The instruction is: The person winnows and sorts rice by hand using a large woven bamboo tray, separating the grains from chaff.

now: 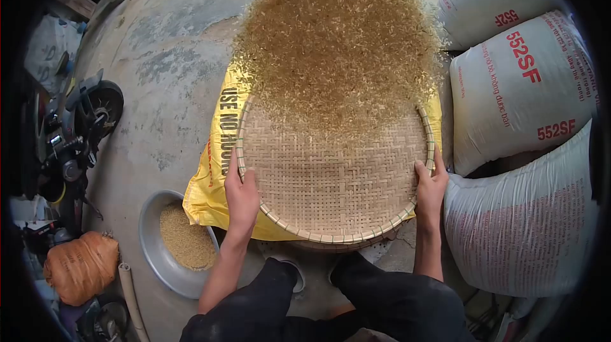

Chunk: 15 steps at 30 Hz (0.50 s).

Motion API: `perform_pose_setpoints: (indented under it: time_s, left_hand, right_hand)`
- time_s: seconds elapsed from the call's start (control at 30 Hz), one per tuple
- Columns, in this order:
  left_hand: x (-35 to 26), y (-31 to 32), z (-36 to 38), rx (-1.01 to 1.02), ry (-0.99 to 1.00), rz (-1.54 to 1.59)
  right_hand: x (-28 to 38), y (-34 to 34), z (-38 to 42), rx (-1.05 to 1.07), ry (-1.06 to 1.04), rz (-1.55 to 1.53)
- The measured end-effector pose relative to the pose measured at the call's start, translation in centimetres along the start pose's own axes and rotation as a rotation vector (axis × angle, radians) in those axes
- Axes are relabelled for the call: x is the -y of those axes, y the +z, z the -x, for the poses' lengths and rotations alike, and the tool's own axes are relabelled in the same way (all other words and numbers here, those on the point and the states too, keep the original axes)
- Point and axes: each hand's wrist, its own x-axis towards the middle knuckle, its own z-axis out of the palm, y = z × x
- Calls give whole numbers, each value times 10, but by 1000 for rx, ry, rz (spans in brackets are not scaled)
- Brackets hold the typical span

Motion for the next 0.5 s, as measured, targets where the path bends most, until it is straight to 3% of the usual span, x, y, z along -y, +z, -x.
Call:
perform_pose_setpoints:
  time_s: [0.03, 0.07, 0.17, 0.5]
  left_hand:
    - [5, 3, -3, 48, -186, 58]
    - [9, 6, -1, 24, -227, -33]
    - [17, 7, -9, 79, -104, -29]
    - [13, -4, -15, 64, -61, 45]
  right_hand:
    - [-15, -5, -1, -1, -2, -2]
    - [-31, -9, 0, -29, 9, 45]
    - [-26, -12, 9, -50, 76, 71]
    - [9, 4, 20, -67, 15, 109]
